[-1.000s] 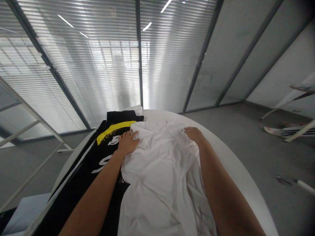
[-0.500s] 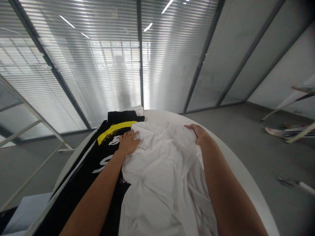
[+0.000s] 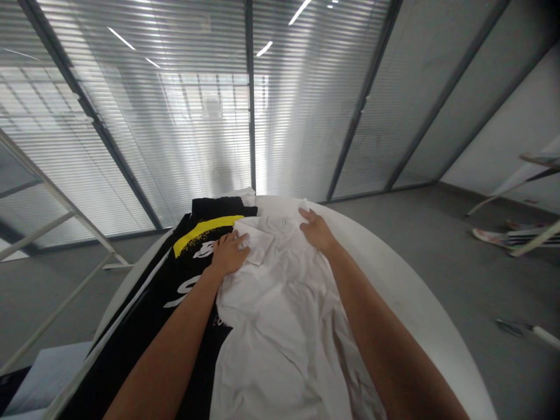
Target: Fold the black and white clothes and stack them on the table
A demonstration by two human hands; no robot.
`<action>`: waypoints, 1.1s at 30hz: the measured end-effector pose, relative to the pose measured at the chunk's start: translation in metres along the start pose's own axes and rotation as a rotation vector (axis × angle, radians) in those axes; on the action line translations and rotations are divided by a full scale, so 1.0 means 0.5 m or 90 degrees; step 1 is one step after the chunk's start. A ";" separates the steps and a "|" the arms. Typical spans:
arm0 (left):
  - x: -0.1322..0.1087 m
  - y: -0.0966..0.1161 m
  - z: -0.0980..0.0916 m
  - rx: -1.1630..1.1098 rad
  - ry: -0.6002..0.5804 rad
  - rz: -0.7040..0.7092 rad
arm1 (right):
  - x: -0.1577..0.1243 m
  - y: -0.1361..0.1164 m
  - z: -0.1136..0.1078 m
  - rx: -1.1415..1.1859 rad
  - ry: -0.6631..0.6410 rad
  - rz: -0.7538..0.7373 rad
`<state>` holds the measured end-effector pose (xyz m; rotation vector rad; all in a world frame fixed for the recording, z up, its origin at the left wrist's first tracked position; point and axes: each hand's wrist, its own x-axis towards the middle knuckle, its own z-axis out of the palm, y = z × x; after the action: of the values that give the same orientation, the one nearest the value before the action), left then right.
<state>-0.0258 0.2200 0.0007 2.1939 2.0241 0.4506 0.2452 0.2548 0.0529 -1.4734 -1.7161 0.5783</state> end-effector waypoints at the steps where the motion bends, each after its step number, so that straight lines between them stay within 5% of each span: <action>1: 0.000 0.002 -0.002 -0.016 0.005 -0.001 | -0.009 -0.018 0.024 -0.046 -0.030 -0.036; 7: 0.007 0.024 -0.025 -0.153 0.113 -0.014 | -0.071 -0.073 0.145 -0.163 -0.186 -0.195; 11: 0.017 0.038 -0.030 -0.408 0.073 0.069 | -0.096 -0.086 0.169 -0.153 -0.220 -0.257; 15: 0.019 0.042 -0.030 -0.514 0.063 0.045 | -0.111 -0.104 0.168 -0.218 -0.256 -0.244; 26: 0.020 0.034 -0.023 -0.436 0.056 0.000 | -0.132 -0.135 0.161 -0.327 -0.332 -0.247; 33: 0.026 0.026 -0.023 -0.445 0.073 -0.024 | -0.119 -0.161 0.092 -0.308 -0.321 -0.201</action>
<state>-0.0161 0.2305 0.0171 1.7194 1.5980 1.1006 0.1609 0.1864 0.0714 -1.3961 -2.5675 0.3966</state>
